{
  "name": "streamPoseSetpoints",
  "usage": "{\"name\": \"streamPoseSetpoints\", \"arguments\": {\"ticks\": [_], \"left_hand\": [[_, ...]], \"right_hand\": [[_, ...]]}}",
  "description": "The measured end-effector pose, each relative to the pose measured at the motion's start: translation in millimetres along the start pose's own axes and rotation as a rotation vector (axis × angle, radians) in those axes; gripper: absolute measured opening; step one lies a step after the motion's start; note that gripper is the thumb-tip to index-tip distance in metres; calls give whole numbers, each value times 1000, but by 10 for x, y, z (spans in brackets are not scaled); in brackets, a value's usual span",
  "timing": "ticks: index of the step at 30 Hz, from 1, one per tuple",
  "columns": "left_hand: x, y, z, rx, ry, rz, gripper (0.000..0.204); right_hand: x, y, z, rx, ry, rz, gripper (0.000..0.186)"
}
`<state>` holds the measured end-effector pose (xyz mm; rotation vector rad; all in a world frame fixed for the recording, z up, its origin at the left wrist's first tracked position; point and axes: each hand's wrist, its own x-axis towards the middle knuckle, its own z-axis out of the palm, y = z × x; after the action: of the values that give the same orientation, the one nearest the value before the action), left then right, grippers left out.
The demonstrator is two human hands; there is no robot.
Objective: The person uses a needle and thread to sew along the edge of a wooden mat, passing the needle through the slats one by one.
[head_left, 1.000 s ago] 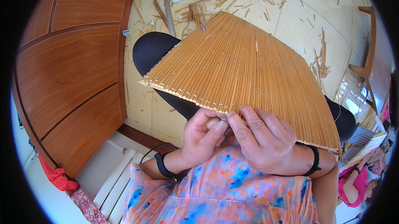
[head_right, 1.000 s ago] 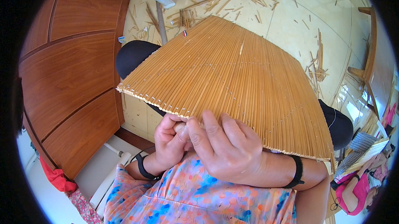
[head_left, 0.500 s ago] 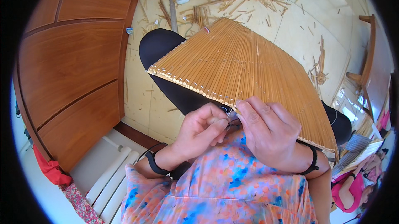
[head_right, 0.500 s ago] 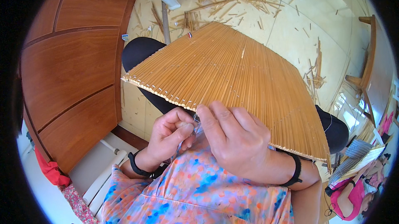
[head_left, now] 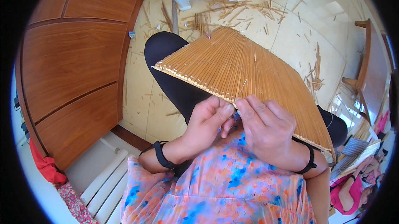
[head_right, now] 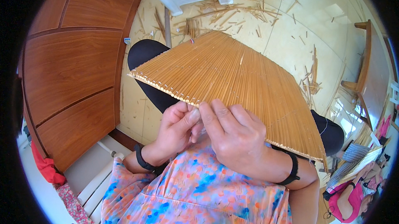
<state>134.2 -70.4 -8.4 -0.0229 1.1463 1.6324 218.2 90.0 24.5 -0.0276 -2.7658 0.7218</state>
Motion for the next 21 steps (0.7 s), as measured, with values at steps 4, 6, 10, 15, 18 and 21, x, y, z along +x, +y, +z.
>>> {"name": "streamPoseSetpoints", "arguments": {"ticks": [4,6,10,15,18,21], "left_hand": [[104,126,132,-7,17,37,17],[95,365,203,316,43,79,17],[-89,563,8,1116,437,847,12],[157,955,38,1458,490,1112,58],[276,846,-70,1522,191,917,39],[355,632,106,1550,104,1160,28]], "right_hand": [[21,9,-71,-8,25,60,42],[40,65,-140,-47,24,41,39],[154,246,-450,-119,-25,1,29],[103,638,-702,-158,83,-75,22],[53,834,-863,-204,57,-141,21],[-85,1081,-1074,-187,-11,-179,22]]}}
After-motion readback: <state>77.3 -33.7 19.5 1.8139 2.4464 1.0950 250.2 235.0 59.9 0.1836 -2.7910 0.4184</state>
